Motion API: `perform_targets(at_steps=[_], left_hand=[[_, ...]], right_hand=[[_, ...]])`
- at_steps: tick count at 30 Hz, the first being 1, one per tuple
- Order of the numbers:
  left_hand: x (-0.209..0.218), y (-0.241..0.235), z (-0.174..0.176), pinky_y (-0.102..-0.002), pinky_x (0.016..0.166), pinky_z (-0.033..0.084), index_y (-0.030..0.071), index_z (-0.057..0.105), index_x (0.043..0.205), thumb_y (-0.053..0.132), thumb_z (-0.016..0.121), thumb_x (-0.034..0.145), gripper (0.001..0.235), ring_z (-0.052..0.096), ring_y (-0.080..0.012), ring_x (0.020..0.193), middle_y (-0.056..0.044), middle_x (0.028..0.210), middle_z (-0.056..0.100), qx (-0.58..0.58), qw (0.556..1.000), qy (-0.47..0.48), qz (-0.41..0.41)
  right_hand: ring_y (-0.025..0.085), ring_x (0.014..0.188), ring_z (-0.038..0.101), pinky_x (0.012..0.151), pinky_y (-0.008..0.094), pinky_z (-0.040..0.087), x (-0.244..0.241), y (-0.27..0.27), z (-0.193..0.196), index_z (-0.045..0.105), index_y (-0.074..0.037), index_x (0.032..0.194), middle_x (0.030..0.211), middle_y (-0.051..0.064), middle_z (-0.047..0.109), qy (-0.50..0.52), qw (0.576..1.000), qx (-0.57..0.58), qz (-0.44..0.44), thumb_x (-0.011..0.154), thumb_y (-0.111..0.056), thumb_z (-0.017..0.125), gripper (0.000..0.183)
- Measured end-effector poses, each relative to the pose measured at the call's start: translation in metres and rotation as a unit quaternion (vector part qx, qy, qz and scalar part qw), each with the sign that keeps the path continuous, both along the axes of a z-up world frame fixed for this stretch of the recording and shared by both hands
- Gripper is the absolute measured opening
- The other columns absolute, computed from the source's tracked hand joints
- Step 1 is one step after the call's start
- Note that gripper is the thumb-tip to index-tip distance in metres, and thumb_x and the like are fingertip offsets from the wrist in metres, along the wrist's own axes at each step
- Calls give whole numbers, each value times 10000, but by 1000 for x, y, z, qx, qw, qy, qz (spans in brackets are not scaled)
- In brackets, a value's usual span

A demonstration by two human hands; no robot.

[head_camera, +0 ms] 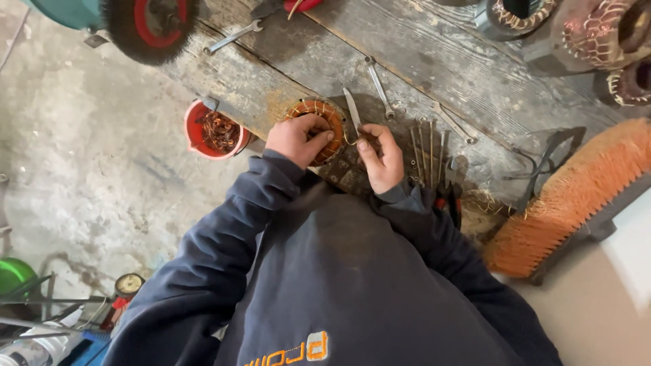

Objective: Scrape and clean insulation from an electric motor stator using a knife and wire at a workbench.

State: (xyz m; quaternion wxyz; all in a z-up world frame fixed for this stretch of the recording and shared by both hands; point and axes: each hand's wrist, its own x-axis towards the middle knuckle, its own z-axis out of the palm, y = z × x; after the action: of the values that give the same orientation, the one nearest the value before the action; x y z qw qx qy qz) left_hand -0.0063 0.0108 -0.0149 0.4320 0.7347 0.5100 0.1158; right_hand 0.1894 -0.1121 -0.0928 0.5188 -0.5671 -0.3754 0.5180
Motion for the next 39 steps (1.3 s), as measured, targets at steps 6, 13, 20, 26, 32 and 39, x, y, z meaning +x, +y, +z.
perform_targets(at_steps=[6,13,20,26,32,39], left_hand=[[-2,0,-7,-402,667,570,162,771,982,358,763,869,226,731,-298,733,-84,811,746,14,1000,-3,-1],[-4,6,-15,-396,674,574,147,759,967,360,781,843,247,740,-277,745,-82,819,753,3,1000,-24,-11],[-20,17,-21,-381,678,563,118,723,1050,328,728,891,264,721,-225,698,-76,908,738,-208,950,-229,48],[0,17,-3,-453,681,558,107,765,950,397,771,883,298,711,-352,743,-152,783,723,1,999,28,-47],[5,8,7,-479,685,550,145,754,942,340,715,904,203,700,-377,763,-138,786,716,40,998,27,-31],[-5,32,-27,-355,693,552,41,744,986,225,609,963,229,669,-165,750,-55,841,741,-278,930,-208,-120]], right_hand=[[60,742,527,661,255,469,-3,8,13,568,5,1315,897,-2,602,-15,1000,-18,-12,1069,-176,635,313],[56,742,558,666,240,480,-3,10,17,573,3,1295,892,-10,613,-29,1000,-10,4,1074,-174,612,285],[61,777,569,690,245,483,-2,8,12,563,-1,1296,952,1,614,7,1000,13,10,1081,-184,613,287],[50,776,555,687,244,495,-2,9,12,588,-11,1284,947,-11,624,-38,999,-8,21,1072,-151,628,257],[52,776,568,693,252,488,-3,8,15,617,-3,1252,934,-7,643,-49,998,-34,4,1044,-132,654,248],[38,837,559,725,240,490,-3,4,7,598,14,1259,990,7,651,-16,999,-34,3,1043,-132,665,269]])
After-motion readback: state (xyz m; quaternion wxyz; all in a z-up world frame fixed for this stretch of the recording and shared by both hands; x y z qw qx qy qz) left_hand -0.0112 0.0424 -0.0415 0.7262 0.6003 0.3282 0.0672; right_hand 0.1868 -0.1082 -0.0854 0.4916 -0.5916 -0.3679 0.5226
